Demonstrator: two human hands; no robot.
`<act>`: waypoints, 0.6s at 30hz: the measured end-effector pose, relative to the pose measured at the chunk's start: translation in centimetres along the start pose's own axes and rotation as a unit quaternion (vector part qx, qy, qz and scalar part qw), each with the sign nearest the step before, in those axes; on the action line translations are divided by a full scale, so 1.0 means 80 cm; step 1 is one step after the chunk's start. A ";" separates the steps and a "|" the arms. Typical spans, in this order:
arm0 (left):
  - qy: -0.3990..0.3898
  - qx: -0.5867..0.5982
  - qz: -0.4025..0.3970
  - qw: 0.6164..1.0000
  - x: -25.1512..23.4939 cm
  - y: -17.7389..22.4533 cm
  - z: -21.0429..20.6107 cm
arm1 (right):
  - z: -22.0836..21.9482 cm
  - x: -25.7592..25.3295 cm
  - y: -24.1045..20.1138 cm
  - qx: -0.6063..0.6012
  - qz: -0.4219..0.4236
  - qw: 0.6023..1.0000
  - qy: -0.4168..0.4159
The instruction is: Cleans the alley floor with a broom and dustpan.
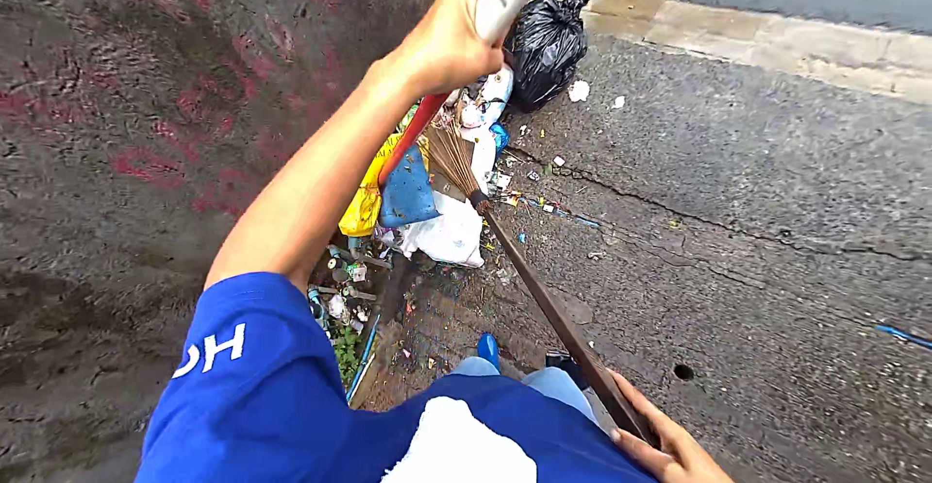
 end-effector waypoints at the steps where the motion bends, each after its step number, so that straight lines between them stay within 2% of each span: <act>1: -0.015 0.010 -0.036 0.999 -0.003 -0.019 -0.003 | 0.000 -0.003 -0.008 0.018 -0.003 1.000 -0.013; 3: -0.047 0.014 -0.051 0.998 -0.003 -0.057 -0.010 | 0.000 -0.043 -0.018 0.073 -0.002 0.997 -0.029; 7: -0.117 -0.016 -0.015 0.993 0.007 -0.123 -0.054 | 0.006 -0.233 -0.039 0.183 -0.039 0.978 -0.091; 9: -0.160 -0.040 0.016 0.986 0.026 -0.163 -0.089 | 0.036 -0.300 -0.042 0.175 -0.057 0.981 -0.067; 11: -0.181 -0.054 0.029 0.982 0.042 -0.200 -0.104 | 0.067 -0.316 -0.034 0.127 -0.057 0.990 -0.032; 13: -0.179 -0.072 0.059 0.979 0.048 -0.216 -0.101 | 0.090 -0.285 -0.025 0.101 -0.065 0.992 -0.040; 16: -0.160 -0.134 0.099 0.973 0.026 -0.223 -0.082 | 0.096 -0.251 -0.040 0.123 -0.061 0.981 -0.136; 18: -0.161 -0.157 0.122 0.967 0.006 -0.228 -0.083 | 0.096 -0.291 -0.056 0.179 -0.026 0.964 -0.194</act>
Point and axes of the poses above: each hand's wrist, its own x-axis away from the middle knuckle, its own z-axis out of the back of the hand, y = z × x, the point moved 10 cm from there along -x, towards the middle knuckle, and after that the axes turned 1 degree about x, right-handed, at the moved point
